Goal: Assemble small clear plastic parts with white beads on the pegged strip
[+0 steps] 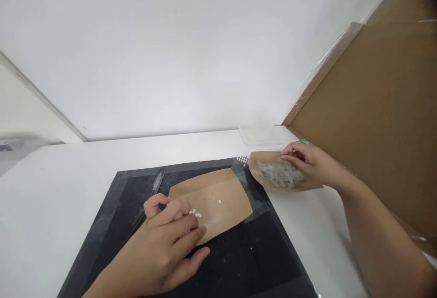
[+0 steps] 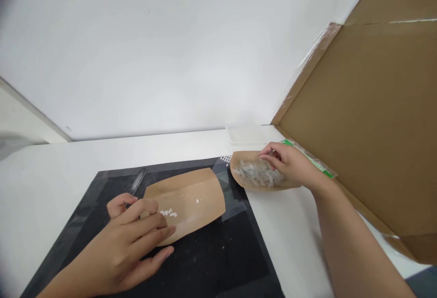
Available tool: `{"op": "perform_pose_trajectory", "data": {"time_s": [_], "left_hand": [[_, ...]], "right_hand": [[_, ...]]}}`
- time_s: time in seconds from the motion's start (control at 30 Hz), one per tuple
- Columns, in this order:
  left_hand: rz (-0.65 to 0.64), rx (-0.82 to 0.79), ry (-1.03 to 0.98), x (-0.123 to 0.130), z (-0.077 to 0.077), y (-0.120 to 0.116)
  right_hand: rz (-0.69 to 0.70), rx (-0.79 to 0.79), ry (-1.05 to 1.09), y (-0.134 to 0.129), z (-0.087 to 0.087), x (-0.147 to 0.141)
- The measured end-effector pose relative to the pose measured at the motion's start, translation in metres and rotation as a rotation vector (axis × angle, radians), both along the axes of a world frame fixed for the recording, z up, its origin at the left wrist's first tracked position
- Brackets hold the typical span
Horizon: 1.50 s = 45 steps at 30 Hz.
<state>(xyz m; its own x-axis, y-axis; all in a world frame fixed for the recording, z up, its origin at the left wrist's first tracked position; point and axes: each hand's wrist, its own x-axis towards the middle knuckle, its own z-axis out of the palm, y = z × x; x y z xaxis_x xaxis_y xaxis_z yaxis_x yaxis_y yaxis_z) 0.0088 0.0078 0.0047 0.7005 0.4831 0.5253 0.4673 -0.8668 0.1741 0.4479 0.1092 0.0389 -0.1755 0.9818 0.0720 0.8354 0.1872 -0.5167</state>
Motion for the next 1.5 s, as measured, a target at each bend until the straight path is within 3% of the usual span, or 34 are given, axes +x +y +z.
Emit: {"op": "perform_pose_trajectory", "data": {"time_s": [0.2, 0.5, 0.67, 0.97, 1.1, 1.33, 1.5], "left_hand": [[0.009, 0.015, -0.011, 0.003, 0.001, 0.003], [0.032, 0.039, -0.020, 0.002, 0.006, 0.001], [0.037, 0.021, -0.011, 0.002, 0.003, 0.000], [0.054, 0.044, -0.029, 0.004, 0.008, 0.000], [0.125, 0.049, -0.085, 0.007, 0.008, 0.000], [0.232, -0.052, -0.309, 0.018, 0.007, -0.007], [0.183, -0.144, -0.395, 0.029, 0.004, -0.014]], "right_hand": [[0.003, 0.021, 0.062, 0.002, -0.003, 0.002], [0.033, 0.062, -0.029, 0.002, 0.003, -0.004], [-0.017, -0.020, 0.025, 0.003, -0.001, -0.002], [0.014, -0.049, 0.114, 0.000, 0.000, -0.010], [0.088, -0.029, 0.281, -0.007, 0.001, -0.039], [0.276, -0.016, 0.717, -0.053, -0.012, -0.132], [0.458, 0.106, 0.650, -0.080, -0.022, -0.166]]}}
